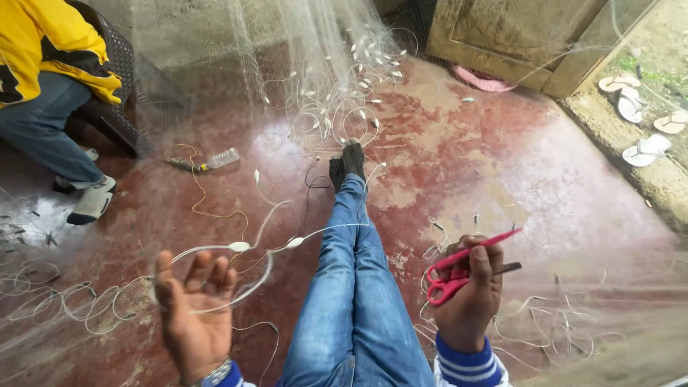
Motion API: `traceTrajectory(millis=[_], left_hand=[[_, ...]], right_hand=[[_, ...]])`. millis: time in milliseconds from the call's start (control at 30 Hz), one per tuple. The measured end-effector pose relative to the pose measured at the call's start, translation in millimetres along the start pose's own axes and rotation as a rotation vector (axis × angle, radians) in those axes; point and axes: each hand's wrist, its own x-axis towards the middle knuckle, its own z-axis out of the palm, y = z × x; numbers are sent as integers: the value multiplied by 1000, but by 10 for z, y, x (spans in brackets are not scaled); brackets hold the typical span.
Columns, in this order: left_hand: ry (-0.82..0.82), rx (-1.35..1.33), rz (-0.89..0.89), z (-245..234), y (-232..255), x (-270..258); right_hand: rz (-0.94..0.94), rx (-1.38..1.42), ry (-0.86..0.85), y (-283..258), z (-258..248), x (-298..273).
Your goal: The person sits on the floor and uses a small pink tool to manipulate and repair a white fishing net with floats. They repeatedly pull, thread, and adjust the net lines while another person works nearby.
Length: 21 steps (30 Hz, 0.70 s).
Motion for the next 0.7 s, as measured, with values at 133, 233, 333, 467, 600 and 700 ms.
traceTrajectory(millis=[133, 233, 333, 467, 600, 700], left_hand=[[139, 51, 49, -277, 383, -281], [210, 114, 88, -393, 563, -586], [241, 112, 152, -242, 701, -969], [203, 165, 199, -103, 850, -1337], [99, 273, 172, 51, 990, -1801], [-95, 242, 169, -27, 1029, -2096]], right_hand=[[194, -68, 47, -33, -385, -177], [454, -53, 4, 123, -759, -419], [567, -51, -47, 290, -1079, -636], [648, 137, -137, 553, -1272, -688], [903, 240, -223, 756, -1347, -781], [1038, 273, -271, 917, -1356, -832]])
